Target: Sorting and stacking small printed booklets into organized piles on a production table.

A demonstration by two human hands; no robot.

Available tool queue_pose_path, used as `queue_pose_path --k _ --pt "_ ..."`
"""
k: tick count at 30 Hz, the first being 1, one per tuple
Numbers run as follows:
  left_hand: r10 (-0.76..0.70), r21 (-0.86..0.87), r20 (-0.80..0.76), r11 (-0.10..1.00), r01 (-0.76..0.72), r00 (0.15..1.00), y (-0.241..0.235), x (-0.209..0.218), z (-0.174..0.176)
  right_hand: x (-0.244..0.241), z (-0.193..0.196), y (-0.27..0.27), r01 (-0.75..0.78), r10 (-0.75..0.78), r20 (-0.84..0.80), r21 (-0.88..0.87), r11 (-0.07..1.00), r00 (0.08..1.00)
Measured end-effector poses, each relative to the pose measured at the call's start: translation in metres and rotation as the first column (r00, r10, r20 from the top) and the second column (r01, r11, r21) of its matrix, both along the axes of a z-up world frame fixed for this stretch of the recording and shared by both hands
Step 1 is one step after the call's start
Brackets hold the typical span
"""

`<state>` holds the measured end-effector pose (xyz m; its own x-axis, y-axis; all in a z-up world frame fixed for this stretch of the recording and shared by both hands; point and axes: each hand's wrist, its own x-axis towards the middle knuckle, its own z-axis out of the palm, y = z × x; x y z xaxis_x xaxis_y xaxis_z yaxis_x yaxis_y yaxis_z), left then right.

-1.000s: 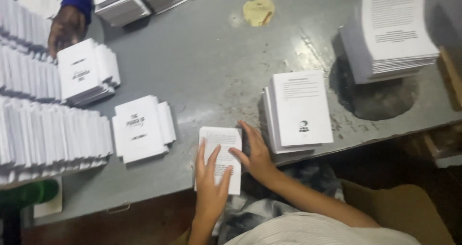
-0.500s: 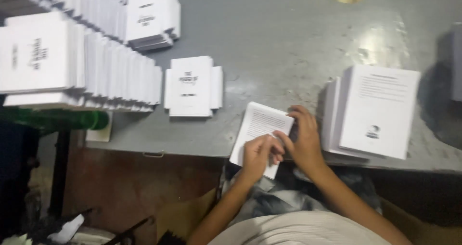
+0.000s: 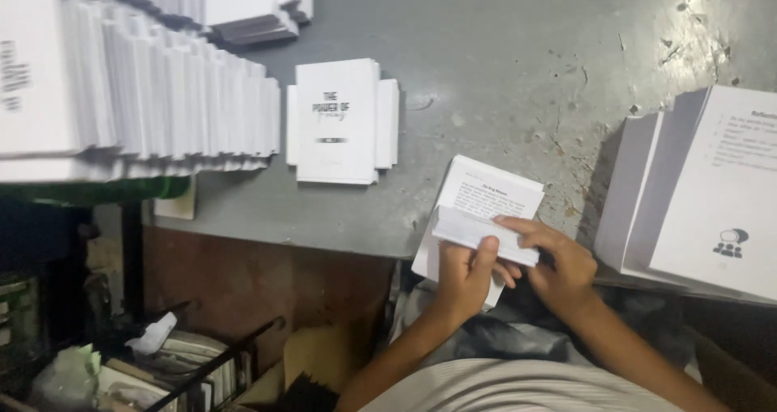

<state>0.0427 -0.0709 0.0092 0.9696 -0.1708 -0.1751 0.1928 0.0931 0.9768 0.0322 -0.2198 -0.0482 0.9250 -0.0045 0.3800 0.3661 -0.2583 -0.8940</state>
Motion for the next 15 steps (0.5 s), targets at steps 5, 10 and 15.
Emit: queue_pose_path --k 5,10,15 --pt "-0.032 -0.135 -0.037 0.990 0.026 0.999 0.006 0.006 0.016 0.000 0.008 -0.010 -0.088 0.093 -0.106 0.050 0.995 0.990" --pt "-0.019 -0.154 -0.025 0.988 0.015 0.999 0.006 0.008 0.019 0.002 0.014 -0.008 -0.134 0.145 -0.109 0.103 0.986 0.983" --pt "-0.044 -0.210 -0.048 0.977 0.033 0.998 0.008 0.004 0.007 0.002 0.015 -0.007 -0.121 0.132 -0.103 0.105 0.987 0.986"
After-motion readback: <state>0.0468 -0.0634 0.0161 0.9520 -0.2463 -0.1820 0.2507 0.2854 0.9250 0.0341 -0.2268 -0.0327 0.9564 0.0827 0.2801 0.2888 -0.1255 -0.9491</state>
